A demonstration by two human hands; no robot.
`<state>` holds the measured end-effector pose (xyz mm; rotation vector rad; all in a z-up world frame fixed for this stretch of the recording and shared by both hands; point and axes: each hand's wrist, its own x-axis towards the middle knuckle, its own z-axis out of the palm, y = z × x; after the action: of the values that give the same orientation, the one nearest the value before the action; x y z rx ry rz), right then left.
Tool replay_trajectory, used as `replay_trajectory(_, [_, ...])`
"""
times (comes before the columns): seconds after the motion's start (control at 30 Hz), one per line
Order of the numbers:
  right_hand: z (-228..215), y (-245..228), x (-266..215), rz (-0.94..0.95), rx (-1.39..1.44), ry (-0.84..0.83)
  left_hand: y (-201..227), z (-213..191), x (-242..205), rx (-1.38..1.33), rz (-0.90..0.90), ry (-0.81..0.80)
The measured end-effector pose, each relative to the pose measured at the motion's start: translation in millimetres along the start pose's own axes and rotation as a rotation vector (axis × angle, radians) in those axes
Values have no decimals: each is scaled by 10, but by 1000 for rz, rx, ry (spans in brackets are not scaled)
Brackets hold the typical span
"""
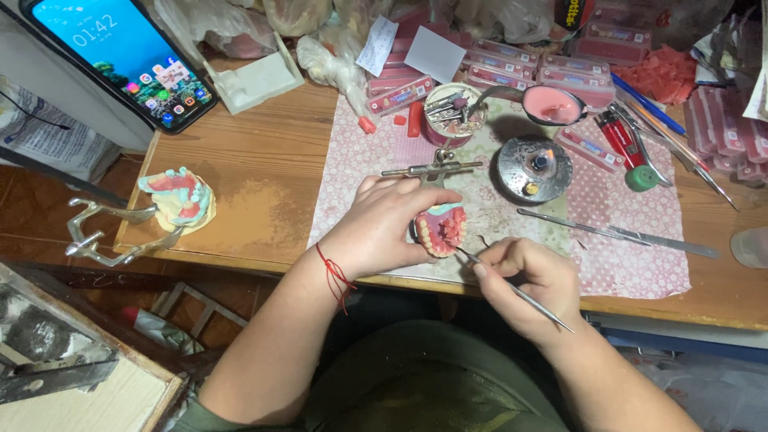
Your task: The person uses a heated metal tool to apply and shape pink wax onto a dental mold held in a clamp. They repeatedly heat the tool over a small flame and smooth the wax on the mold's surface.
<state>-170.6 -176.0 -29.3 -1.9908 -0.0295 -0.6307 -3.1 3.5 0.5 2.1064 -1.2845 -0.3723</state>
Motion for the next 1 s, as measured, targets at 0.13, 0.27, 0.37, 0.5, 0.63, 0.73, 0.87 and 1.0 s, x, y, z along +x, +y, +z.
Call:
replay_trajectory(0.13, [-40,-10,10,5,35,-19,-11,6,-6,-9,-4,2])
replay_trajectory(0.27, [-66,-4,-19,70,144,1,-26,28,-9,4,-1,4])
replay_trajectory(0.37, [-99,17,-40,82,215,46,-14,7,-20,-3,-2,3])
replay_trajectory(0.5, [-229,-20,201,-114,46,-47,-22,17,-28,-8,10,7])
replay_trajectory(0.63, [-164,-194,581,-383,-366,-228,-53,46,-7,-3,-11,15])
replay_trajectory(0.73, [-148,-221,704,-434,-449,-376,-44,31,-19,11,-8,33])
replay_trajectory(0.87, [-153,-275,784,-523,-567,-521,-44,28,-39,7,19,49])
replay_trajectory(1.0, [-109,-295,766,-602,-652,-552,-42,24,-53,34,20,54])
